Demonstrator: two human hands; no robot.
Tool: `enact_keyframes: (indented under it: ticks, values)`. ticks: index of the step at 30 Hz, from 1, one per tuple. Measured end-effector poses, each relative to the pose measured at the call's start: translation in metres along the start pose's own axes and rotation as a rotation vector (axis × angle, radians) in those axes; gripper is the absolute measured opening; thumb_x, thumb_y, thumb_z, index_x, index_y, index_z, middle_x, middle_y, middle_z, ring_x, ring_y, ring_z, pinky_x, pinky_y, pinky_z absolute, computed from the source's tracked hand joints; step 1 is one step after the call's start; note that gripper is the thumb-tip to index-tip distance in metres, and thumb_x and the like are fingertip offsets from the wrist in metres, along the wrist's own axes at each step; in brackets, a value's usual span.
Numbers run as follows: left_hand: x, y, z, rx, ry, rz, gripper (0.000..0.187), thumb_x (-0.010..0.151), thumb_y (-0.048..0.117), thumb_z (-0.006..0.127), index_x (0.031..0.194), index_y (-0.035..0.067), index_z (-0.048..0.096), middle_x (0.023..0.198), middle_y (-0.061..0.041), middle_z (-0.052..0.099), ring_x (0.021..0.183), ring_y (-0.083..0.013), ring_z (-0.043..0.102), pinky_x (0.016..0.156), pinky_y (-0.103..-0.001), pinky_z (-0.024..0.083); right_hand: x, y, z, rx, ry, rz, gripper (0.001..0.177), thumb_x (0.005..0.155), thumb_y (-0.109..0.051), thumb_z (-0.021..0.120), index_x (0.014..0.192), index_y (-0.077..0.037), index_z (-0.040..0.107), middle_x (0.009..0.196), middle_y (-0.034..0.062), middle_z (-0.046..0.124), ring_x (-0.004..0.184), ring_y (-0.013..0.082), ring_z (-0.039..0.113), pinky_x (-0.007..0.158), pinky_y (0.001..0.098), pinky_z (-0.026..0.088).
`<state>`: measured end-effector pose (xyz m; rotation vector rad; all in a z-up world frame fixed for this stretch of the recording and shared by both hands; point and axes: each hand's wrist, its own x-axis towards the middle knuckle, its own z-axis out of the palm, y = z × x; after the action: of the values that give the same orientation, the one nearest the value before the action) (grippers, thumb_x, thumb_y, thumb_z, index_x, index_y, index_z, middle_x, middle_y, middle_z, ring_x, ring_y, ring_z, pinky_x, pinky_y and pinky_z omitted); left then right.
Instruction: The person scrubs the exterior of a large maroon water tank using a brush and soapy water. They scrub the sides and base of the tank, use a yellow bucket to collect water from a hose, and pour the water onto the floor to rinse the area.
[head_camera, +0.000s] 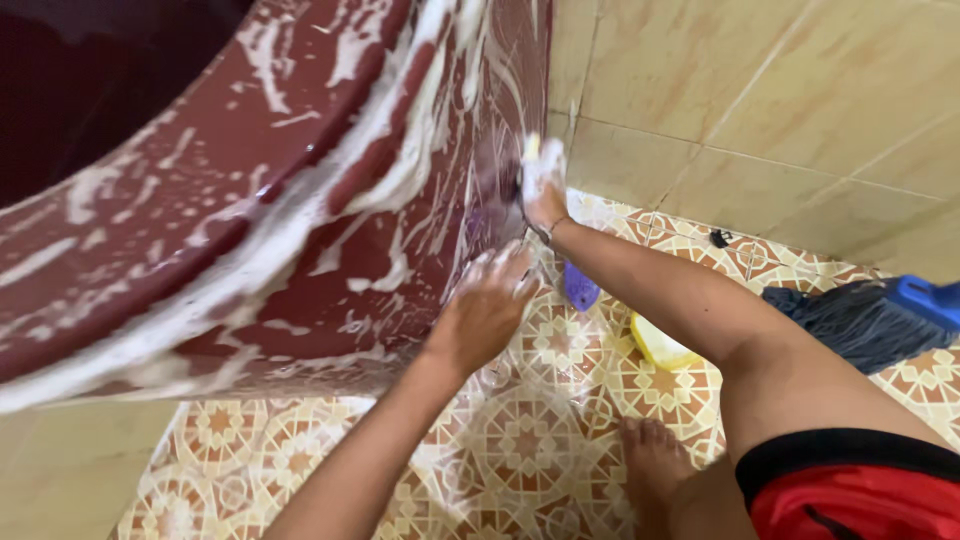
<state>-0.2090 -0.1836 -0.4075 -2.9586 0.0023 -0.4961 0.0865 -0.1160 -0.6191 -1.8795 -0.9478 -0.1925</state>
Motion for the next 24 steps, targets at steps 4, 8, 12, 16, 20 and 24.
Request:
enact_keyframes:
  ticks: [4, 8, 12, 16, 20, 24]
  values:
    - [-0.011, 0.002, 0.0, 0.086, 0.069, 0.037, 0.026, 0.096, 0.012, 0.052, 0.113, 0.006, 0.07, 0.121, -0.017, 0.069, 0.128, -0.0316, 0.06, 0.109, -0.051, 0.044, -0.005, -0.077, -0.036, 0.552, -0.115, 0.649, 0.034, 0.106, -0.036, 0.048, 0.114, -0.007, 0.063, 0.092, 0.0105, 0.06, 0.076, 0.0238, 0.053, 0.064, 0.0414, 0.042]
    - [-0.017, 0.002, -0.013, 0.171, 0.014, 0.016, 0.019, 0.098, 0.007, 0.057, 0.106, 0.0, 0.071, 0.113, -0.015, 0.072, 0.117, -0.0286, 0.065, 0.118, -0.045, 0.043, 0.044, -0.14, -0.074, 0.274, 0.276, -0.351, 0.034, 0.109, -0.016, 0.051, 0.138, 0.003, 0.051, 0.129, 0.019, 0.059, 0.121, 0.0305, 0.055, 0.106, 0.0399, 0.043]
    - [-0.029, -0.004, -0.038, 0.398, -0.034, 0.073, 0.032, 0.09, 0.013, 0.06, 0.117, -0.003, 0.07, 0.13, -0.021, 0.067, 0.122, -0.0302, 0.063, 0.115, -0.041, 0.041, 0.074, -0.162, -0.11, 0.089, 0.217, -0.604, 0.031, 0.108, -0.024, 0.049, 0.129, -0.001, 0.052, 0.118, 0.0159, 0.059, 0.109, 0.0282, 0.056, 0.095, 0.0392, 0.045]
    - [-0.041, -0.01, -0.052, 0.607, -0.183, 0.106, 0.038, 0.095, 0.014, 0.054, 0.125, -0.006, 0.064, 0.143, -0.026, 0.056, 0.133, -0.033, 0.055, 0.117, -0.041, 0.034, 0.04, -0.144, -0.107, 0.041, 0.166, -0.596, 0.031, 0.107, -0.031, 0.047, 0.12, -0.004, 0.052, 0.107, 0.0127, 0.059, 0.097, 0.0258, 0.057, 0.084, 0.0385, 0.046]
    - [-0.057, -0.002, -0.042, 0.671, -0.213, 0.088, 0.049, 0.096, 0.02, 0.042, 0.132, -0.008, 0.059, 0.15, -0.026, 0.048, 0.141, -0.031, 0.045, 0.12, -0.039, 0.025, -0.06, -0.097, -0.068, -0.009, 0.105, -0.469, 0.032, 0.105, -0.039, 0.046, 0.112, -0.008, 0.053, 0.096, 0.0096, 0.058, 0.086, 0.0235, 0.058, 0.073, 0.0378, 0.048]
    - [-0.07, 0.005, -0.005, 0.661, -0.022, -0.053, 0.053, 0.092, 0.018, 0.046, 0.139, -0.005, 0.058, 0.152, -0.022, 0.049, 0.141, -0.0273, 0.047, 0.119, -0.034, 0.029, -0.114, -0.056, -0.022, 0.076, -0.187, 0.077, 0.036, 0.104, -0.046, 0.044, 0.103, -0.012, 0.054, 0.086, 0.0065, 0.058, 0.074, 0.0212, 0.059, 0.062, 0.0371, 0.049]
